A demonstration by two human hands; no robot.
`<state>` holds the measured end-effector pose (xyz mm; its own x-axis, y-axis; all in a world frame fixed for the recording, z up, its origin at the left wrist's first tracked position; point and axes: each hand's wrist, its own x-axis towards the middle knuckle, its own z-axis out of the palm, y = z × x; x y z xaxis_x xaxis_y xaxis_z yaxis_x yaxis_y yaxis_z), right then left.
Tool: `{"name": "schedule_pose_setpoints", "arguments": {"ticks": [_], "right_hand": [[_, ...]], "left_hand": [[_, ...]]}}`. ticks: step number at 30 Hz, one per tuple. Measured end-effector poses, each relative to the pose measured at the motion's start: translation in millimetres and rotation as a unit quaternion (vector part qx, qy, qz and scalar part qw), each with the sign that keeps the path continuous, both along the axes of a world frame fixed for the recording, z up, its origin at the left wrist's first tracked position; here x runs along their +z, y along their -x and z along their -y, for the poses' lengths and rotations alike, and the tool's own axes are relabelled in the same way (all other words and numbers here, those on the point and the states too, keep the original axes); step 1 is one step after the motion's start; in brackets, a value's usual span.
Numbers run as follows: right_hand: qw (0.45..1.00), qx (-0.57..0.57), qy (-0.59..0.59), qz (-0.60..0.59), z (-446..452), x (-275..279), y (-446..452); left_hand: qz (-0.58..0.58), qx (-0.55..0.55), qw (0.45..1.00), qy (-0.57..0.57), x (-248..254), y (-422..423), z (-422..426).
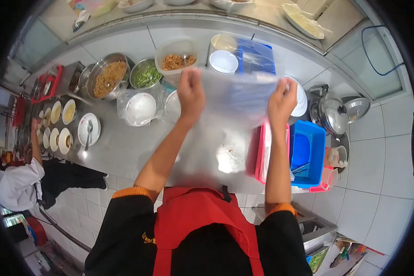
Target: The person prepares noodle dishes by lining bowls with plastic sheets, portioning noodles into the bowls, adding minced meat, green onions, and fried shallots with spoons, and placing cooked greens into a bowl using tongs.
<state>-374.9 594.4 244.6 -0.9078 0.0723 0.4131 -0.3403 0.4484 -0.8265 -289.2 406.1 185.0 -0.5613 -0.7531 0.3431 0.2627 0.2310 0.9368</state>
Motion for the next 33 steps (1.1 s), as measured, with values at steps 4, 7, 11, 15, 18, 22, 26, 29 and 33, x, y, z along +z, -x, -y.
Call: {"name": "schedule_pose_setpoints", "arguments": {"ticks": [4,7,11,15,18,22,26,29,33], "right_hand": [[0.989,-0.032,-0.144,-0.01,7,8,88],[0.968,-0.029,-0.247,0.017,7,-14,133],[0.966,-0.022,-0.246,0.076,0,-13,141],[0.984,-0.109,-0.142,0.007,-28,-15,129],[0.989,-0.125,-0.065,-0.046,-47,-14,107],[0.988,-0.086,-0.027,-0.123,-49,-23,71],[0.991,0.028,0.063,-0.114,-27,-27,-5],[0.986,0.153,0.028,-0.064,-15,-61,-88],[0.917,0.383,0.011,0.109,9,-108,-224]], "left_hand": [[0.002,-0.015,0.994,0.109,41,81,35],[0.126,-0.018,0.959,0.252,38,118,61],[0.282,0.073,0.923,0.251,33,121,88],[0.159,0.13,0.957,0.206,39,56,111],[0.067,0.164,0.962,0.207,15,-42,108],[0.115,0.257,0.956,0.084,-61,-207,67],[0.263,0.339,0.903,0.005,-142,-365,1],[0.486,0.148,0.845,-0.166,-216,-457,-39],[0.641,-0.134,0.681,-0.327,-183,-444,-82]]}}
